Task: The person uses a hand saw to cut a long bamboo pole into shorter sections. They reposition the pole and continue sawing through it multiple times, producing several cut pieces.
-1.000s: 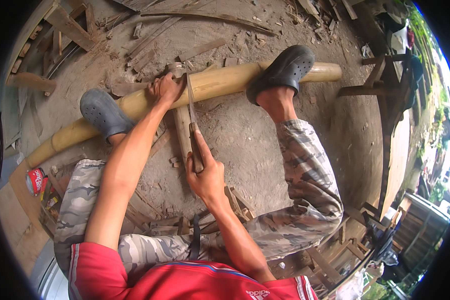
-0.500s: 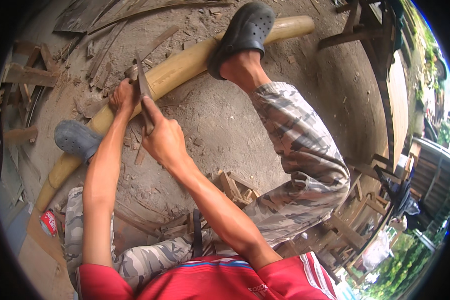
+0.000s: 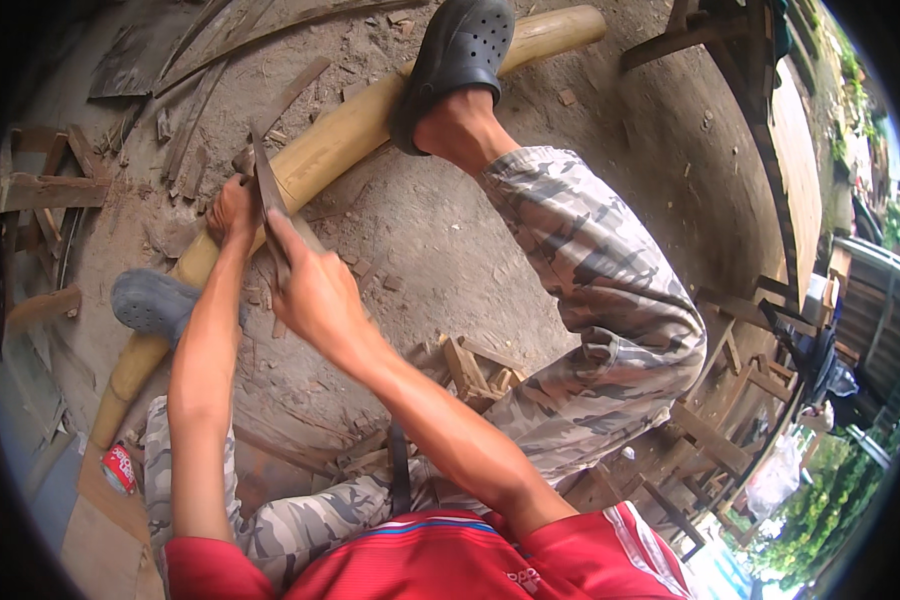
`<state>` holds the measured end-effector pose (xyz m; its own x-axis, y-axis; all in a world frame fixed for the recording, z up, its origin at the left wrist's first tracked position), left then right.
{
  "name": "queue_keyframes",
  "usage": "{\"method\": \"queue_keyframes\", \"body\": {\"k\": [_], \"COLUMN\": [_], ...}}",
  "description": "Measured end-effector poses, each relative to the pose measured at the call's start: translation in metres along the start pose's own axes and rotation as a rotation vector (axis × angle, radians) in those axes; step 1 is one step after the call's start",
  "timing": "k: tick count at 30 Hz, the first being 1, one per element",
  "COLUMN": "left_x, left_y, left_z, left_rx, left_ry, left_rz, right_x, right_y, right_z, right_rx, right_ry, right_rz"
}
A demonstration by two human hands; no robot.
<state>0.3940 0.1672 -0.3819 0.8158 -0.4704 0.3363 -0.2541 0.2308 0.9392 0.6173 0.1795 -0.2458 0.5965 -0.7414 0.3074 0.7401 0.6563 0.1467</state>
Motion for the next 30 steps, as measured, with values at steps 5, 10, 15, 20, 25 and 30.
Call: {"method": "queue_keyframes", "body": {"k": [5,10,15,20,25,30], "left_x": [-0.001,0.011,-0.003,0.007,0.014,0.009], "left_y": [-0.008,0.001,-0.009,-0.009,-0.001,-0.008], "left_z": [0.005,-0.016,0.012,-0.003,-0.007,0.003], "left_rx": [0.013,0.022,0.047,0.017,0.059,0.078], "left_ry": [-0.005,-0.098,-0.013,-0.072,-0.044,-0.007], "left_rz": [-0.139,-0.139,-0.228,-0.239,-0.249,-0.242], "right_x": [0.106,-0.039,0.052,0.045,-0.022,0.103], "right_y": [0.036,-0.012,0.013,0.014,-0.006,0.032], "right_z": [0.026,-0.007,0.020,0.007,-0.007,0.032], "right_rx": [-0.031,0.095,0.062,0.068,0.060,0.056], "right_ry": [0.134,0.108,-0.056,-0.099,-0.063,0.147], "right_rz": [0.045,-0.003,0.105,0.064,0.049,0.087]}}
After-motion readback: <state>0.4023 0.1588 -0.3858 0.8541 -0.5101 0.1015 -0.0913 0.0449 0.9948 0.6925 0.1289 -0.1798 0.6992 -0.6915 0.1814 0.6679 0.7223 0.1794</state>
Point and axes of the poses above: each hand's wrist, its own x-axis away from the middle knuckle, its own y-axis out of the back of the hand, z = x × y, the point moved 8 cm from there along -x, towards the middle knuckle, and after that the axes turned 15 degrees about -x, right-handed, at the moved point
